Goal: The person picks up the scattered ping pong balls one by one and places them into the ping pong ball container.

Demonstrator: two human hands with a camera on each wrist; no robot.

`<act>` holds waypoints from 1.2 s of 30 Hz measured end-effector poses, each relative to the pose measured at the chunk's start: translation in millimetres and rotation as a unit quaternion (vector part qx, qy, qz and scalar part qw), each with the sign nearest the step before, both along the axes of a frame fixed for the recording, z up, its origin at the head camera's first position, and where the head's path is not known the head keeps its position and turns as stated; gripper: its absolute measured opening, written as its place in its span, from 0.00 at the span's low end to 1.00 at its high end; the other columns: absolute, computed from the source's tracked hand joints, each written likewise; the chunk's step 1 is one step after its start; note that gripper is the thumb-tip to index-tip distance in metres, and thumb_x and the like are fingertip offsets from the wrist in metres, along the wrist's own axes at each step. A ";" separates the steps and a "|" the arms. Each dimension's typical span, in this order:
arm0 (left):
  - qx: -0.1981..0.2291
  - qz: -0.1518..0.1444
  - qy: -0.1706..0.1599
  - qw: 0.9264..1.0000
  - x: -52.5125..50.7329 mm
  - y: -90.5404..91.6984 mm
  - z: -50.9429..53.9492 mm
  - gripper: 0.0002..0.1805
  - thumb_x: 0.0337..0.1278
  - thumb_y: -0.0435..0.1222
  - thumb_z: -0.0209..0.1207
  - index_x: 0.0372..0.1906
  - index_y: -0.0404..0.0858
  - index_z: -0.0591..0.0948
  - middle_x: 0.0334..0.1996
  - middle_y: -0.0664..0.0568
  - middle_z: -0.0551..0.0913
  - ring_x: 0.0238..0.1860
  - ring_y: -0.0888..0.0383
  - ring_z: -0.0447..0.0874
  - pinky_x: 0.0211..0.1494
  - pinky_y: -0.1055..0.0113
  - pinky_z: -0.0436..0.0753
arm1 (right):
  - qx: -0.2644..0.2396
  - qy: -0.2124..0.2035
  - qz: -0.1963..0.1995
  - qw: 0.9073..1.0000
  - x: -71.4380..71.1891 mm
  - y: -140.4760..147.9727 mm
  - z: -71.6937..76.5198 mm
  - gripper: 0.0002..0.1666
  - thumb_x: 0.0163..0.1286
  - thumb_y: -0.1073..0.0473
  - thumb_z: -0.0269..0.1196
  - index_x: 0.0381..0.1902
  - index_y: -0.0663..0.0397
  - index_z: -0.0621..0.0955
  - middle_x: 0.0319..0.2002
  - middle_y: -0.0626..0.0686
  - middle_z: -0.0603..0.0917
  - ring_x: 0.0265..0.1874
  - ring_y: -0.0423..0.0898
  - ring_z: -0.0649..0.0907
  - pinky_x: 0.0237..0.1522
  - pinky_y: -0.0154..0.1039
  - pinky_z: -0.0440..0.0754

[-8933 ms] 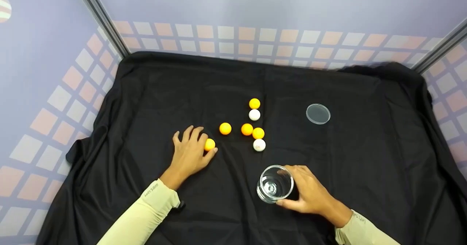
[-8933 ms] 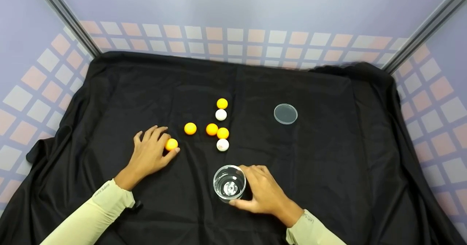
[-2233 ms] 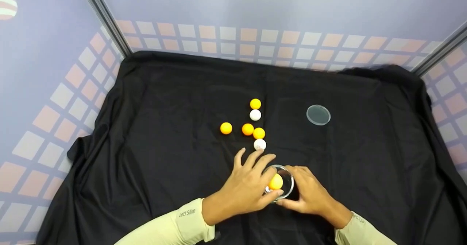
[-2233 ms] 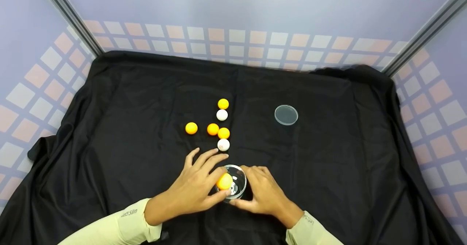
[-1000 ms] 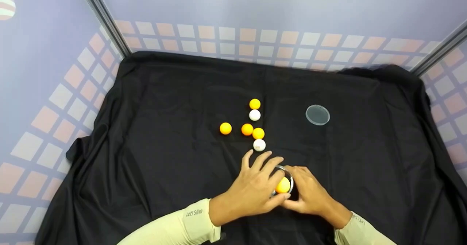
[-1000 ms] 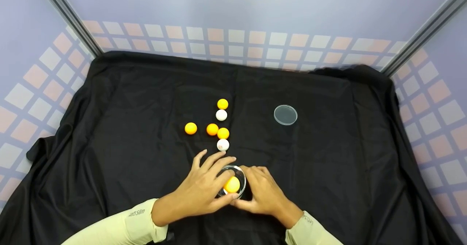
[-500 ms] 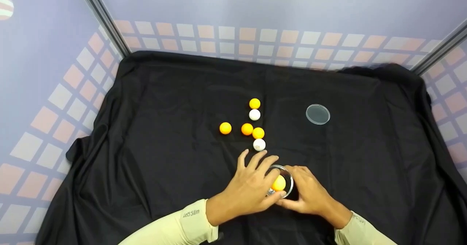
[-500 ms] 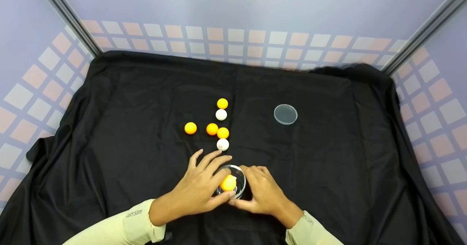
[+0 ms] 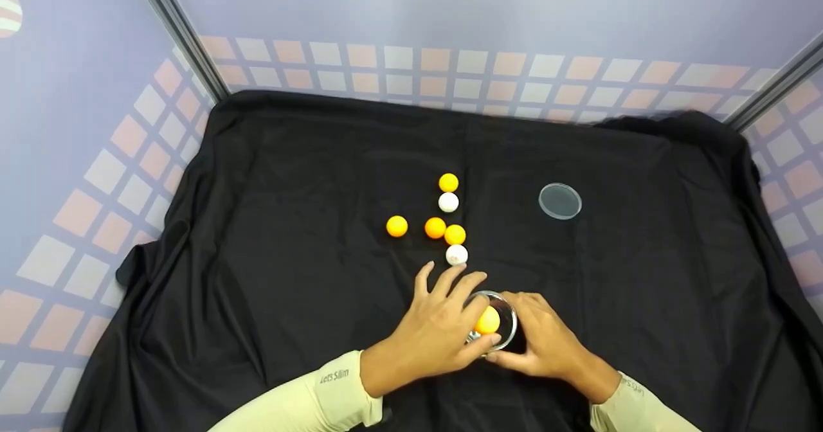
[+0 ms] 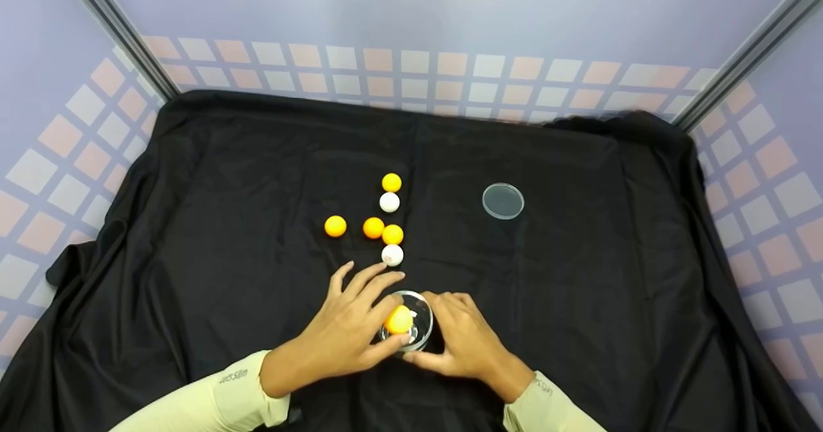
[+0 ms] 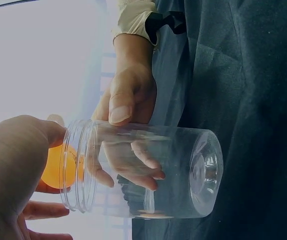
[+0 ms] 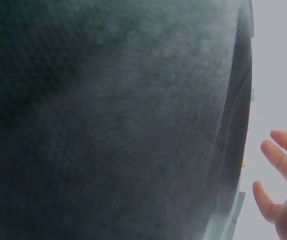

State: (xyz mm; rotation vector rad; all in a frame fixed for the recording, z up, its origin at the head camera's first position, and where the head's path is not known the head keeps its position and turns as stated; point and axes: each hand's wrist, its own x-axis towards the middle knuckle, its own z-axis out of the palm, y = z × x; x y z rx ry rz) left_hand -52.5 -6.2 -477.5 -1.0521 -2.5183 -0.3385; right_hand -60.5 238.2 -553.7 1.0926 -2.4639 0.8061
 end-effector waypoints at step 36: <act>0.001 -0.007 -0.014 1.000 0.6 1.1 1.6 0.24 0.65 0.62 0.54 0.49 0.48 0.82 0.66 0.50 0.76 0.68 0.44 0.72 0.64 0.33 0.67 | 0.000 0.006 0.000 1.000 0.3 0.0 0.8 0.51 0.51 0.33 0.75 0.65 0.57 0.75 0.52 0.47 0.84 0.48 0.44 0.84 0.55 0.48 0.78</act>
